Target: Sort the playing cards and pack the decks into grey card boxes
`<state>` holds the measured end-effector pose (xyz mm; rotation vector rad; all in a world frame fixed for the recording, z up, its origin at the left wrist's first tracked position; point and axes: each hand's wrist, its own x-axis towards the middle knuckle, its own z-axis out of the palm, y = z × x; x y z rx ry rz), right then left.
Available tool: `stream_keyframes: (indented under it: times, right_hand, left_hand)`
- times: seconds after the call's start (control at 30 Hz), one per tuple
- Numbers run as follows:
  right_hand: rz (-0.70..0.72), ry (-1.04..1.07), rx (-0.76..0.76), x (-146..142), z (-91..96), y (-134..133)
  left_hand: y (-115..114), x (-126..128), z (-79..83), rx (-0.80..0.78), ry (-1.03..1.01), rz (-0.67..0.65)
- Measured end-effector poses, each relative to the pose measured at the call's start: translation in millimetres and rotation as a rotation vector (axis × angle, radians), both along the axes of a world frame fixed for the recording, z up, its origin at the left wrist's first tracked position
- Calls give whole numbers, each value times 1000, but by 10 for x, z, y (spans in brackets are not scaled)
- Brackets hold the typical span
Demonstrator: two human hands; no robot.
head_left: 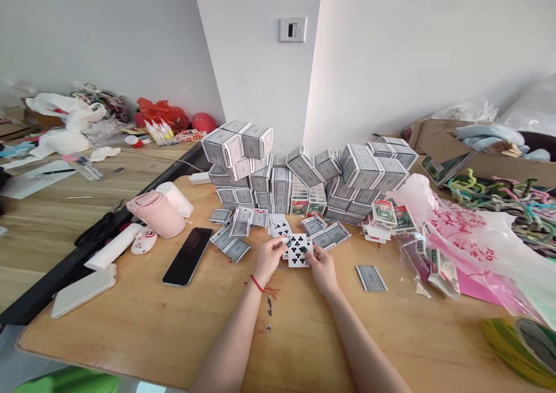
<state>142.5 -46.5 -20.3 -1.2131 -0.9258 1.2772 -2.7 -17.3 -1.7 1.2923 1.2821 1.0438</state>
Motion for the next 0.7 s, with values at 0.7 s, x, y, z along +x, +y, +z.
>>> stream_keyframes:
  times: [0.7]
  right_hand:
    - [15,19,24,-8,41,7]
  left_hand:
    - [-5,43,-13,83,1,50]
